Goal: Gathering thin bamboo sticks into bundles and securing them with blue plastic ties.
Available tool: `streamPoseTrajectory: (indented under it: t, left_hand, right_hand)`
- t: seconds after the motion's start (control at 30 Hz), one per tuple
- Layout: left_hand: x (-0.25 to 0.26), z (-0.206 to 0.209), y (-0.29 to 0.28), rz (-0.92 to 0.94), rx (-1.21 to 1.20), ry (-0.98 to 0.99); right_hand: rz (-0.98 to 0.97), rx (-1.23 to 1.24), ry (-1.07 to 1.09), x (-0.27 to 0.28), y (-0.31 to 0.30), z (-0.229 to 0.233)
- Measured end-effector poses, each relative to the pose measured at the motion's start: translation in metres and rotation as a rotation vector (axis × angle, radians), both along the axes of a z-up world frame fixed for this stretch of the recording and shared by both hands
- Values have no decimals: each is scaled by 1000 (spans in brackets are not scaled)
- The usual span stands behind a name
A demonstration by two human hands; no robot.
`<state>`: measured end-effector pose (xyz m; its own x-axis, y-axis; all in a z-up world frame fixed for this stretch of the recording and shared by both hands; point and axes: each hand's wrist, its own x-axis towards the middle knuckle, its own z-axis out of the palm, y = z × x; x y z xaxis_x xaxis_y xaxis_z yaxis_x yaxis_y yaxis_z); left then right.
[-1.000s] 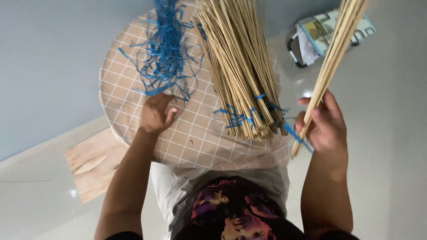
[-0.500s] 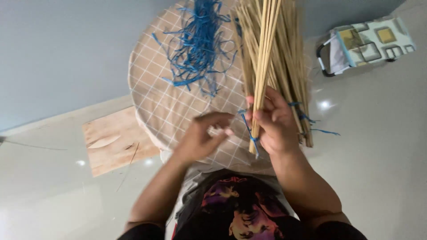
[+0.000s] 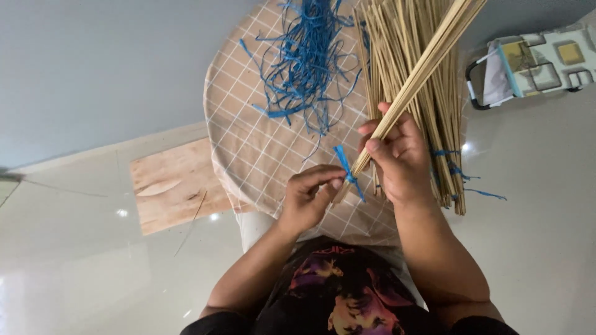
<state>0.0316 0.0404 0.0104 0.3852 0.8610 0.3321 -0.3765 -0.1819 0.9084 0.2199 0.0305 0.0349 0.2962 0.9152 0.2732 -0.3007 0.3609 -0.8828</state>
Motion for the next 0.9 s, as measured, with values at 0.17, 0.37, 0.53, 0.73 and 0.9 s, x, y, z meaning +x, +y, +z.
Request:
streamPoseTrajectory:
  t: [0.17,0.37,0.53,0.73,0.9]
  left_hand:
    - [-5,19,13,-59,154,140]
    - [-9,60,21,-64,549,356]
    - [-9,75,16,45,817,484]
    - [-10,65,12,96,1011,546]
    - [-8,49,2,28,630,386]
  right_hand:
    - [17,-37,-53,4,-1,-6]
    - [-10,-53,-215,0,-12,5]
    - [-41,-56,-299,-4,-19,6]
    - [-10,-57,-291,-13,-24,3]
    - [-32,-38,-211,-13,-28,0]
